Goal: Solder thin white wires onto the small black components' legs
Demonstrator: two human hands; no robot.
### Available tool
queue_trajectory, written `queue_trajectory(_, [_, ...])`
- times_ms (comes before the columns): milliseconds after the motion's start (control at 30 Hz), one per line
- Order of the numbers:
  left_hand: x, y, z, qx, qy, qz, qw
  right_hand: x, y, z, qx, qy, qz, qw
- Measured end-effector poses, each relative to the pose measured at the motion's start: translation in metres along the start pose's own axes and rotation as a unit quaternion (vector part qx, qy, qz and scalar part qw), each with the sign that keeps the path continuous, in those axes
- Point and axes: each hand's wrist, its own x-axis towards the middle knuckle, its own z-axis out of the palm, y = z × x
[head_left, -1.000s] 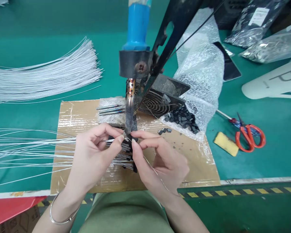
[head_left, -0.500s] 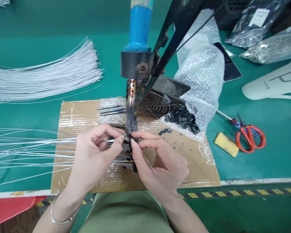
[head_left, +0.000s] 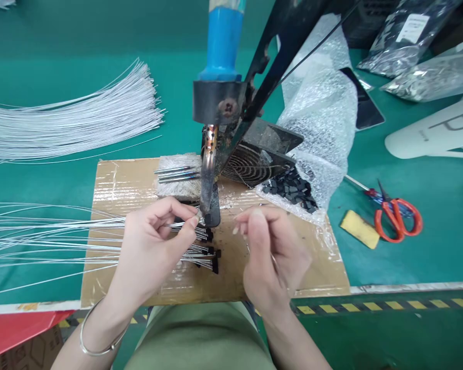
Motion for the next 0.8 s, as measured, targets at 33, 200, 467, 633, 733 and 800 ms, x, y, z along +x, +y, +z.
queue_trajectory(33, [0.0, -0.001, 0.0, -0.002, -0.002, 0.002, 1.0, 0.001, 0.001, -0.002, 0.022, -0.019, 0.008, 1.0])
queue_trajectory(200, [0.0, -0.002, 0.001, 0.002, -0.005, 0.01, 1.0, 0.002, 0.006, -0.008, 0.087, -0.062, 0.019, 0.994])
queue_trajectory(467, [-0.002, -0.002, 0.001, 0.011, -0.011, 0.006, 1.0, 0.004, 0.002, -0.011, 0.033, -0.12, -0.007, 0.992])
queue_trajectory(633, [-0.002, 0.0, 0.003, 0.013, -0.004, 0.011, 1.0, 0.0, -0.002, -0.008, 0.053, -0.142, -0.002, 0.988])
queue_trajectory(733, [-0.003, 0.002, 0.003, 0.012, 0.003, 0.01, 1.0, -0.002, -0.005, -0.006, 0.036, -0.131, -0.011, 0.991])
queue_trajectory(800, [-0.003, 0.004, 0.003, 0.013, 0.009, 0.012, 1.0, -0.002, -0.006, -0.005, 0.028, -0.122, -0.019, 0.992])
